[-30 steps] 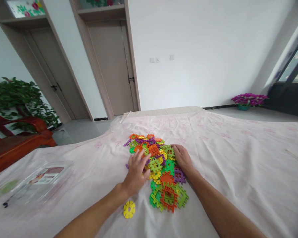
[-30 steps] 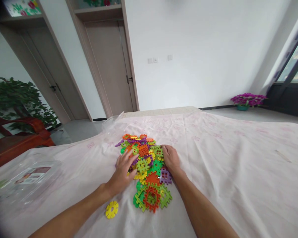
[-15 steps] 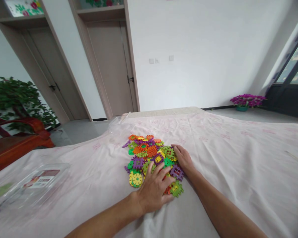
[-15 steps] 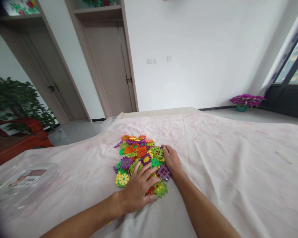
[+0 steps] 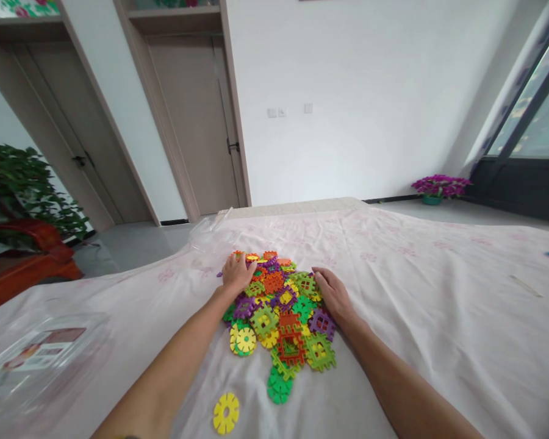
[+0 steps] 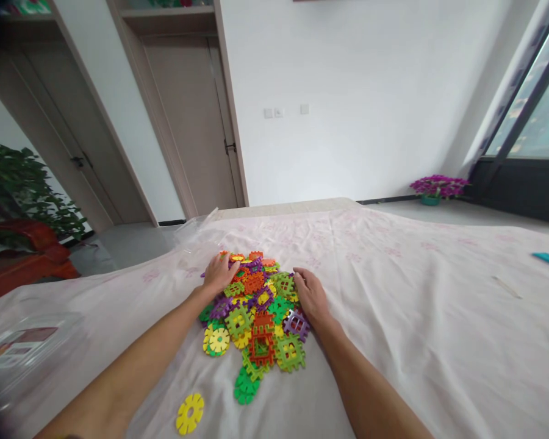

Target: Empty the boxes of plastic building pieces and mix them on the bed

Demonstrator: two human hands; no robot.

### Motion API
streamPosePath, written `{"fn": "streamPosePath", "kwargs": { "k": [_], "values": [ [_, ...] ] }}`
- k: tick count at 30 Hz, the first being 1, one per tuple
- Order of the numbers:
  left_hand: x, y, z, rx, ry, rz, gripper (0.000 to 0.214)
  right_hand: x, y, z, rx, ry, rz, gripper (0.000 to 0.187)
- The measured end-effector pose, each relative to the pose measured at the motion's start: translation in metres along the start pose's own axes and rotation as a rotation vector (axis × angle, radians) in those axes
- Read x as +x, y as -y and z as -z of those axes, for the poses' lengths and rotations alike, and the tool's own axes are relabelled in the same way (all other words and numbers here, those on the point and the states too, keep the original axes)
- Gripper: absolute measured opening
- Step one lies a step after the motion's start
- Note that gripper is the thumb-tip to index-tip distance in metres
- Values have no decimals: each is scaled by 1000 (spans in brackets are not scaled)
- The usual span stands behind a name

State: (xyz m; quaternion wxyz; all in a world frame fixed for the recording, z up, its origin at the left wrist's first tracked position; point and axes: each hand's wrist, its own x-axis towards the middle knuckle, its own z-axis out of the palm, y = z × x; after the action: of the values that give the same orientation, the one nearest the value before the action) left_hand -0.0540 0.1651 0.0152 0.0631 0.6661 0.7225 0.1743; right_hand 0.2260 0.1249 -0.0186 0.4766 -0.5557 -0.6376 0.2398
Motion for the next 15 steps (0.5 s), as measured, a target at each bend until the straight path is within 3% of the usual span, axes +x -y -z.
{"fn": "streamPosePath", "kwargs": {
  "k": [4,8,11,15],
  "values": [
    [36,7,-14,26,64,68,67,1,-3,-1,-44,-14,21,44],
    [54,6,-19,50,124,60,68,2,-3,-1,-69,14,36,43],
    [50,3,-19,67,135,8,59,1,0,-1,-73,14,31,43],
    [28,1,-14,66,126,-93,55,1,2,-1,-64,17,39,43]
  ]
}}
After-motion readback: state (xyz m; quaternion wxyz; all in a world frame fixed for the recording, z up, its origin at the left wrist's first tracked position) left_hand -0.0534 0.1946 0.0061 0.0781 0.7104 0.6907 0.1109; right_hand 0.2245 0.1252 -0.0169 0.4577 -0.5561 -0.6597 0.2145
